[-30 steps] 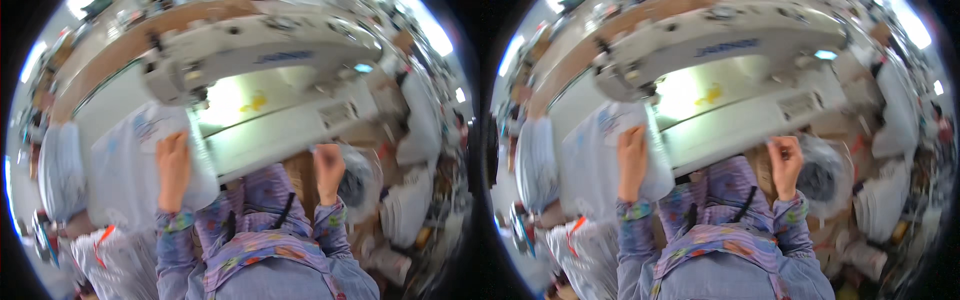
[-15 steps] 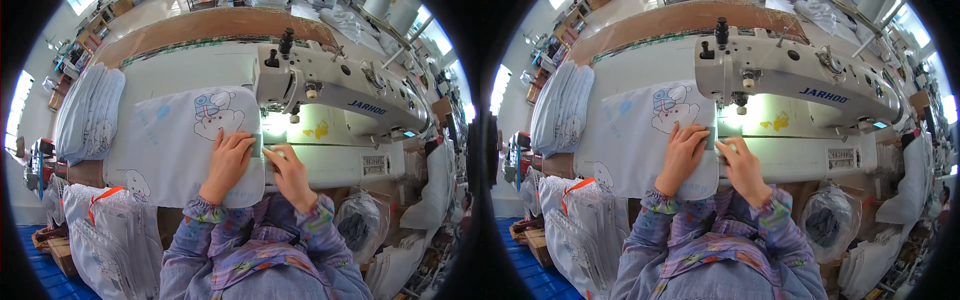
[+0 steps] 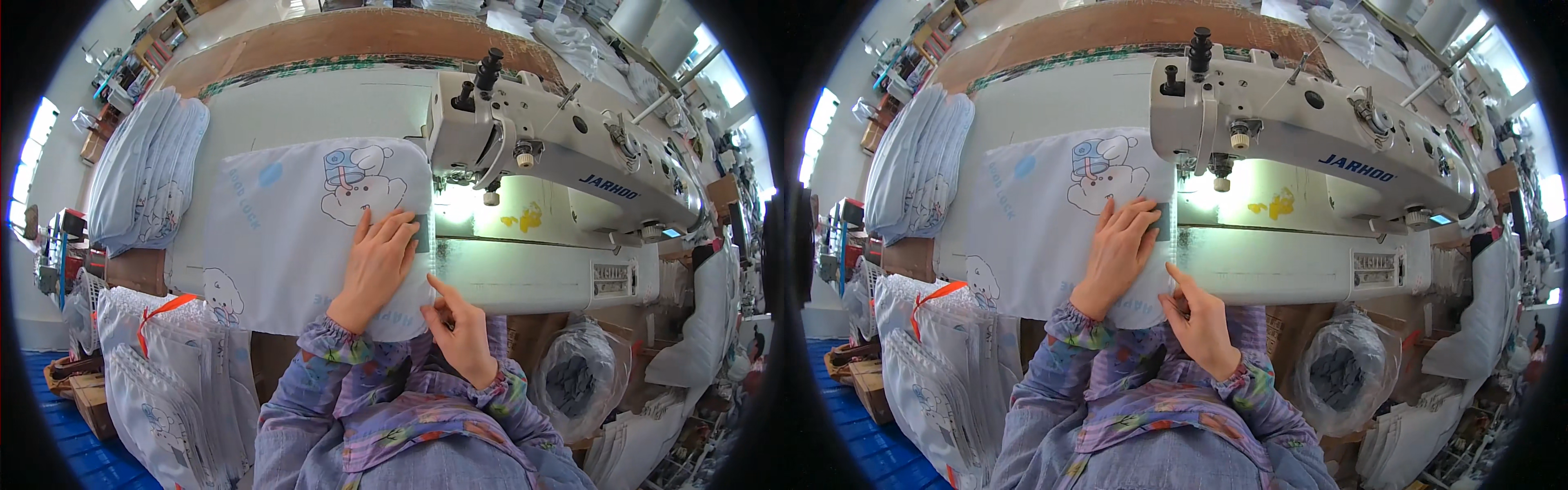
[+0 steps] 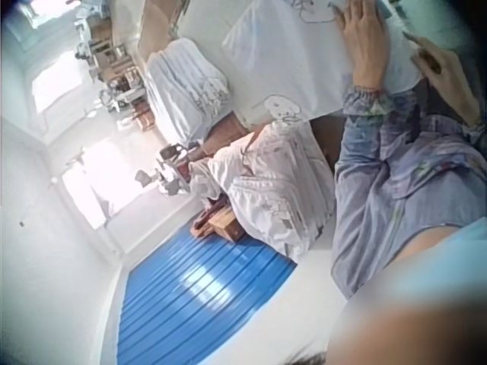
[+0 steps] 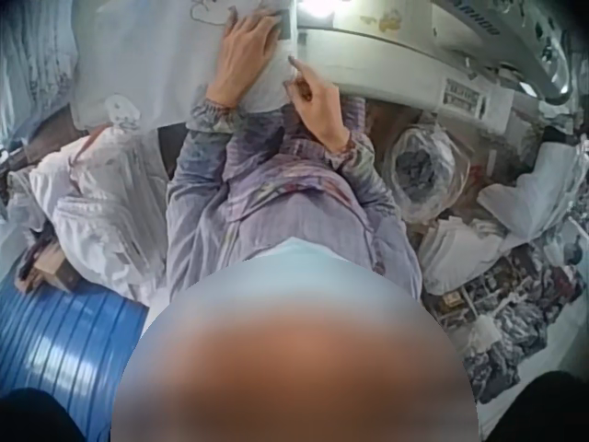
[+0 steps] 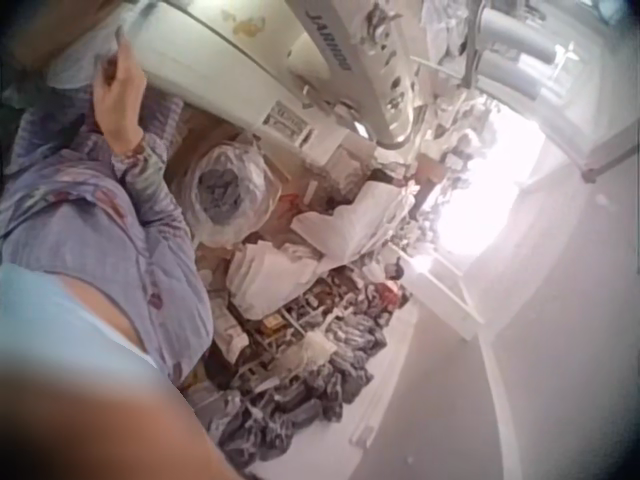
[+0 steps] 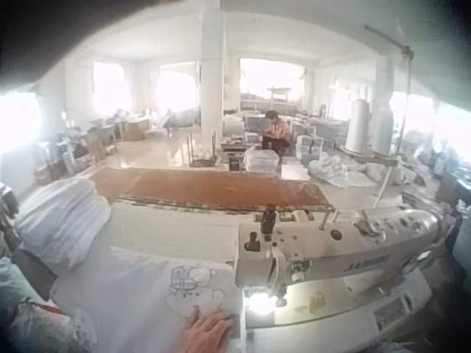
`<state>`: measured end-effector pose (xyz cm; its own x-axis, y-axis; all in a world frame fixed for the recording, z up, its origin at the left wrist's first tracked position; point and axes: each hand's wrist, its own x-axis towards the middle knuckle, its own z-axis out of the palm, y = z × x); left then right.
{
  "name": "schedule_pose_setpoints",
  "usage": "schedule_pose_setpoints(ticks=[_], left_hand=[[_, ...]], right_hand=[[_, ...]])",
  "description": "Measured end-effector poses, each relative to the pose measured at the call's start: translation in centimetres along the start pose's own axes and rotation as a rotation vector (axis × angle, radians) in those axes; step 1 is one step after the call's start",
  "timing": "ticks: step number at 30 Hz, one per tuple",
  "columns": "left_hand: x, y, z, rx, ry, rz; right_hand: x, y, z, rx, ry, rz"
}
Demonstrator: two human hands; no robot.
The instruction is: Sewing patterns onto white fabric pieces using an industrial sewing machine.
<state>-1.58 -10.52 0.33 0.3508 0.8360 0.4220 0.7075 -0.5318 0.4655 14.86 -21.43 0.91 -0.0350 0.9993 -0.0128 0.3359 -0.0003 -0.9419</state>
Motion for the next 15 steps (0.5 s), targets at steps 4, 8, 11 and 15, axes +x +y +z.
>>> schedule_pose_setpoints(ticks=[4, 8, 11, 15], left_hand=[[0.2, 0.1, 0.2, 0.024, -0.018, 0.01], [2.0, 0.0, 0.9, 0.013, -0.017, 0.005], [4.0, -0.5, 2.0, 0.014, 0.005, 0.021], [4.9, -0.4, 3.2, -0.003, -0.011, 0.04]], right_hand=[[1.4, 0.4, 0.1, -0.108, 0.045, -0.051], [3.3, 1.0, -0.6, -0.101, 0.079, -0.068], [5.3, 1.2, -1.3, -0.18, 0.131, -0.088], [5.3, 1.3, -2.2, -0.203, 0.172, -0.115]])
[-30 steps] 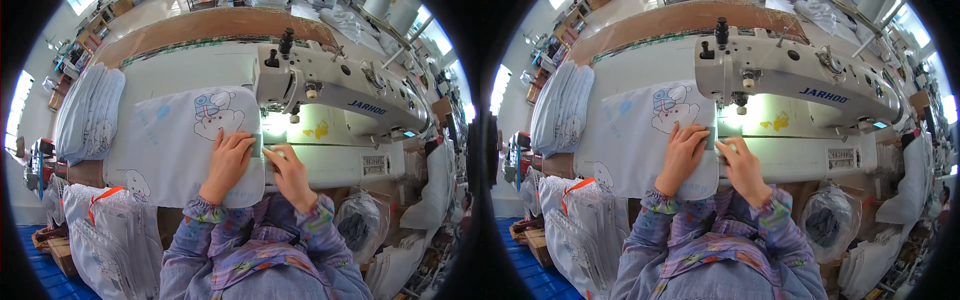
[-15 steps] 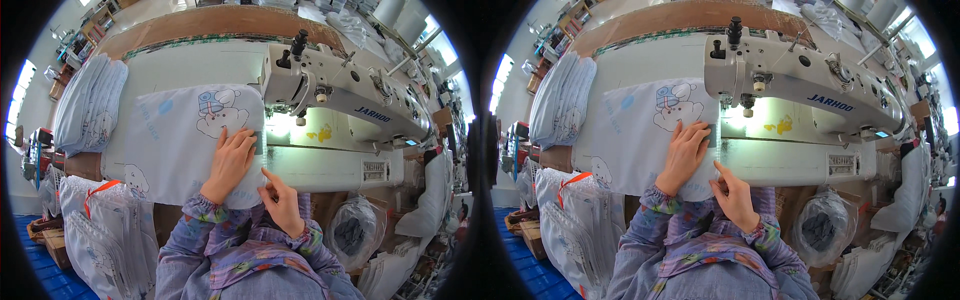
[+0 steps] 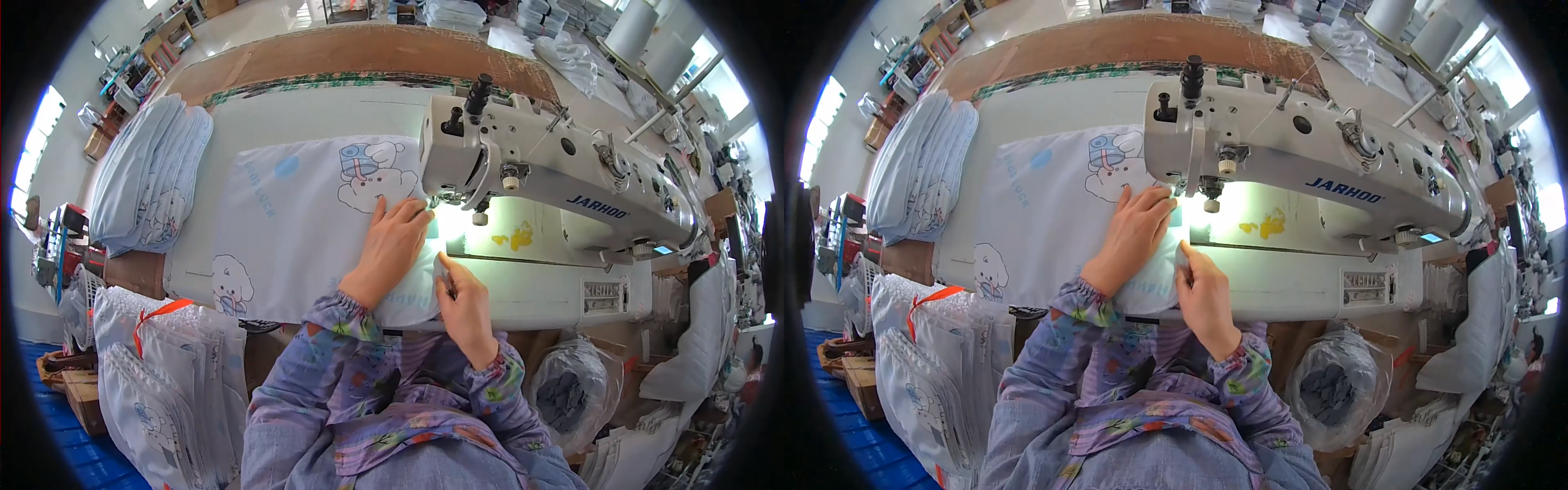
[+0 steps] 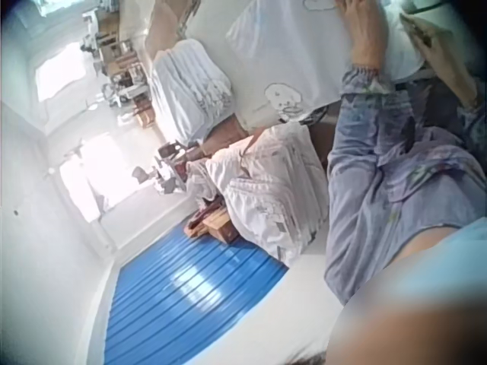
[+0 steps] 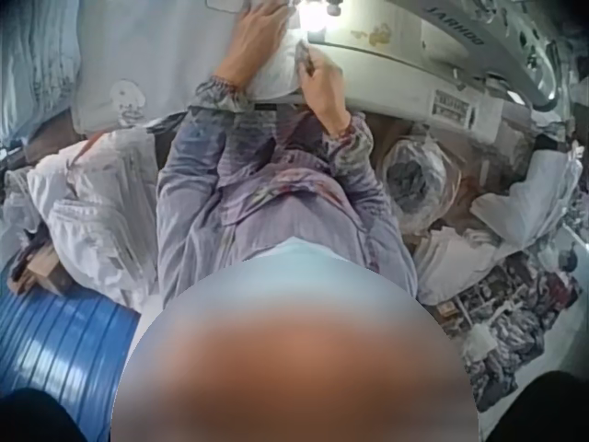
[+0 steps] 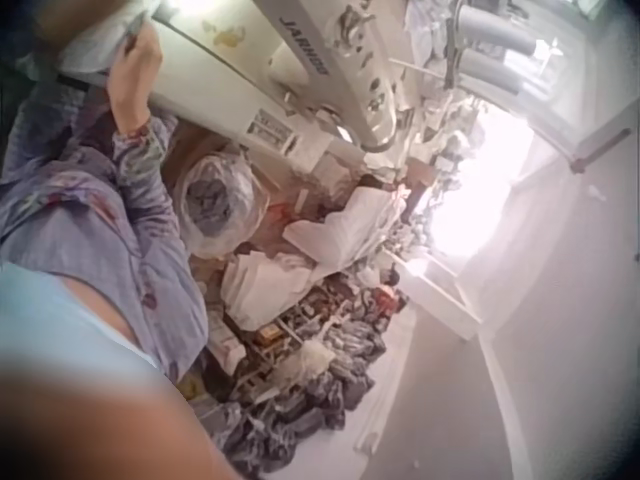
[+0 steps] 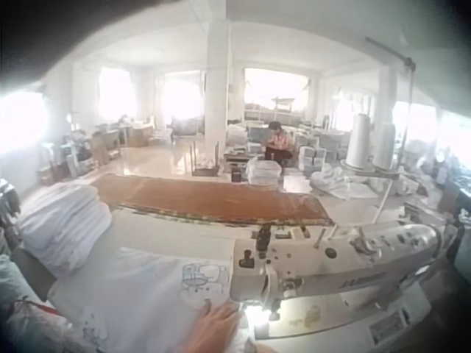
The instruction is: Sewing patterns onto white fabric pieces using an industrial sewing machine.
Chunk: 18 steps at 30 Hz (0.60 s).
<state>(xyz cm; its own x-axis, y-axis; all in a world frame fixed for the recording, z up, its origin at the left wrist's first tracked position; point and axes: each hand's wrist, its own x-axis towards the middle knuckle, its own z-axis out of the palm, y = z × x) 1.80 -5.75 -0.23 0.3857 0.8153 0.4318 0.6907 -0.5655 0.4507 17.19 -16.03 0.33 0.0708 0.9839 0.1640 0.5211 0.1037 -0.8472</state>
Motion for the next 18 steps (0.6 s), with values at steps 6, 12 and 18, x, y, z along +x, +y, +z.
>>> schedule_pose_setpoints(ticks=[6, 12, 18], left_hand=[[0.2, -0.5, -0.4, 0.0, -0.008, 0.08], [0.8, -1.4, -0.8, 0.012, -0.051, 0.128], [1.4, -1.7, -1.2, -0.031, -0.043, 0.135]], right_hand=[[-0.1, -0.6, 0.3, 0.02, 0.0, 0.009], [-0.1, 0.1, 0.9, 0.093, -0.064, 0.077], [1.0, -1.3, -0.1, 0.103, -0.111, 0.15]])
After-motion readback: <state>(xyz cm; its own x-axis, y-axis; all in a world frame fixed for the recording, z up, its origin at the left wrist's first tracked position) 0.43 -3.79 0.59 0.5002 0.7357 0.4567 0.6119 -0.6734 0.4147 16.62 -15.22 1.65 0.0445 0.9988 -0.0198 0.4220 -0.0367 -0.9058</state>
